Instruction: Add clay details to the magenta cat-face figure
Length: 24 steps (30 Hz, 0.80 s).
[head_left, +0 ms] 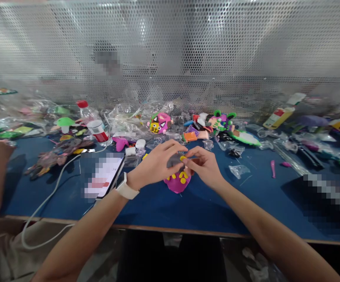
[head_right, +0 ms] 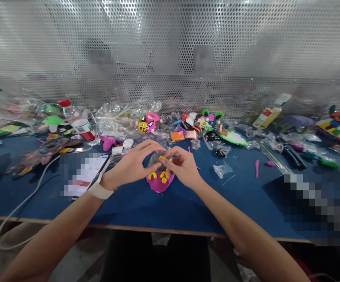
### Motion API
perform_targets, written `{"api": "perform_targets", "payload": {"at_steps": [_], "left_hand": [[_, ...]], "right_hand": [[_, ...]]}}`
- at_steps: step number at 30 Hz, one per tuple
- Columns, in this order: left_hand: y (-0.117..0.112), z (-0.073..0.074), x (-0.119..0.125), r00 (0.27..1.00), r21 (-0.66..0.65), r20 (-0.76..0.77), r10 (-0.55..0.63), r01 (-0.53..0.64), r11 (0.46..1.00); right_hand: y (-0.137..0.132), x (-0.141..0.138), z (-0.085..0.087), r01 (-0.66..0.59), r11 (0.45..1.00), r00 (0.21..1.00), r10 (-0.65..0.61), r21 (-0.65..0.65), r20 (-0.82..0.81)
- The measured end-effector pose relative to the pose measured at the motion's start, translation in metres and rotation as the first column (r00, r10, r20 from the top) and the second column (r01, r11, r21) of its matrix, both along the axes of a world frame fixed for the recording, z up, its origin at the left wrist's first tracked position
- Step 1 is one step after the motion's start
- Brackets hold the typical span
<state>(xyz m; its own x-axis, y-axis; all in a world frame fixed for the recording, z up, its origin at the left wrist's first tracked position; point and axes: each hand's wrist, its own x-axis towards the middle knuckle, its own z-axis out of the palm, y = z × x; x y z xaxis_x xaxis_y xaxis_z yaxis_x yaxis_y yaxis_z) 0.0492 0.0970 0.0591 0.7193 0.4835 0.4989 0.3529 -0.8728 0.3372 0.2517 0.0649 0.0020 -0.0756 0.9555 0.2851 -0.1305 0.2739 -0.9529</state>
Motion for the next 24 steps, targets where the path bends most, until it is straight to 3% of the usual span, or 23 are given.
{"api": "perform_targets", "payload": {"at_steps": [3,8,11,15,19,21,24], "left_hand": [[0.012,-0.012,0.001,0.999,0.032,0.046,-0.003,0.002,0.999],[0.012,-0.034,-0.006,0.996,0.187,0.088,0.015,-0.031,0.982],[0.011,-0.035,-0.01,0.999,0.21,0.046,-0.015,0.005,0.978],[0.011,-0.031,-0.013,0.996,0.133,-0.038,-0.076,0.08,0.988],[0.009,-0.032,-0.014,0.996,0.114,-0.007,-0.092,0.092,0.989],[0.006,-0.034,-0.017,0.997,0.128,0.018,-0.079,0.076,0.989],[0.001,-0.039,-0.026,0.998,0.125,0.04,-0.054,0.048,0.991]], "right_hand": [[0.001,0.002,0.001,0.001,0.999,1.0,-0.002,-0.033,-0.011],[-0.002,0.0,0.002,-0.03,0.998,1.0,0.03,-0.049,-0.007],[-0.004,0.0,0.003,-0.061,0.995,0.997,0.058,-0.074,-0.047],[-0.006,0.0,0.004,-0.114,0.987,0.993,0.114,-0.113,-0.005],[-0.008,0.0,0.004,-0.154,0.979,0.984,0.164,-0.133,0.067],[-0.01,-0.001,0.003,-0.148,0.984,0.981,0.158,-0.094,0.112],[-0.013,-0.001,0.001,-0.019,0.997,0.979,0.003,0.076,0.203]]}}
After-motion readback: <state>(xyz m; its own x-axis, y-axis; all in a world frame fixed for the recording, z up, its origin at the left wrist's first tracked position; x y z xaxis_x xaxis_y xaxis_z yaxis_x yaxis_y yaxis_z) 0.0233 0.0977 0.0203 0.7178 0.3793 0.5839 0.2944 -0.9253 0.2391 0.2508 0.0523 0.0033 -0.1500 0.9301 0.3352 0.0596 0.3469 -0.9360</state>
